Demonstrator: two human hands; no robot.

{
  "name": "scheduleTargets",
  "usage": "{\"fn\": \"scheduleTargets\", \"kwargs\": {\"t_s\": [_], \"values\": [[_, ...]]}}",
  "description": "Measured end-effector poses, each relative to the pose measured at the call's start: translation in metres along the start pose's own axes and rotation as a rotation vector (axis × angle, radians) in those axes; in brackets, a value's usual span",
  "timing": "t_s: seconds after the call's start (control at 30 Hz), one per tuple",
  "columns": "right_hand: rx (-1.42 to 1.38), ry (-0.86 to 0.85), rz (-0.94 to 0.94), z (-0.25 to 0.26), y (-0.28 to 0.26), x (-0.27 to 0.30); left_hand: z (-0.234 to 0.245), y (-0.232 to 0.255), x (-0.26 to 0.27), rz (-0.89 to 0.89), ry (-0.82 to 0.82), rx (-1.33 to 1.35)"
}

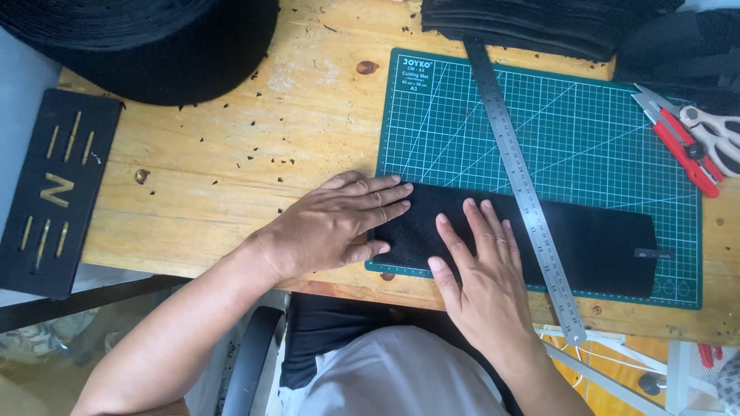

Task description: Measuring and cutting strips of black fabric using a metal ruler, scissors, and a utility knife on a cutting mat.

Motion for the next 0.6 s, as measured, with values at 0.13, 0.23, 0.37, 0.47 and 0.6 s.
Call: {"fn": "scheduleTargets", "kwargs": {"t_s": [0.13, 0.23, 0.37, 0.47, 0.6], "values": [[0.023, 0.049, 0.004, -0.002, -0.003, 0.000, -0.002, -0.001, 0.001, -0.002, -0.006, -0.008], [0.032, 0.054, -0.007, -0.002, -0.005, -0.001, -0.002, -0.002, 0.000, -0.005, -0.009, 0.003], [0.038, 0.080, 0.010, -0.003, -0.005, -0.001, 0.002, -0.001, 0.000, -0.036, 0.012, 0.026], [0.040, 0.082, 0.015, -0.002, -0.006, -0.002, 0.007, 0.003, 0.002, -0.064, 0.063, 0.098], [0.050, 0.092, 0.026, -0.002, -0.007, -0.001, 0.021, 0.021, 0.004, -0.130, 0.138, 0.186]]}}
Point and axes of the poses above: each hand's wrist, its own x-axis away from the middle knuckle, its own z-axis out of the back of the hand, y = z × x, the point moved 3 cm from there along -x, towards the middle knuckle, and after that the axes turned 10 degrees about y, right-handed, at the moved point
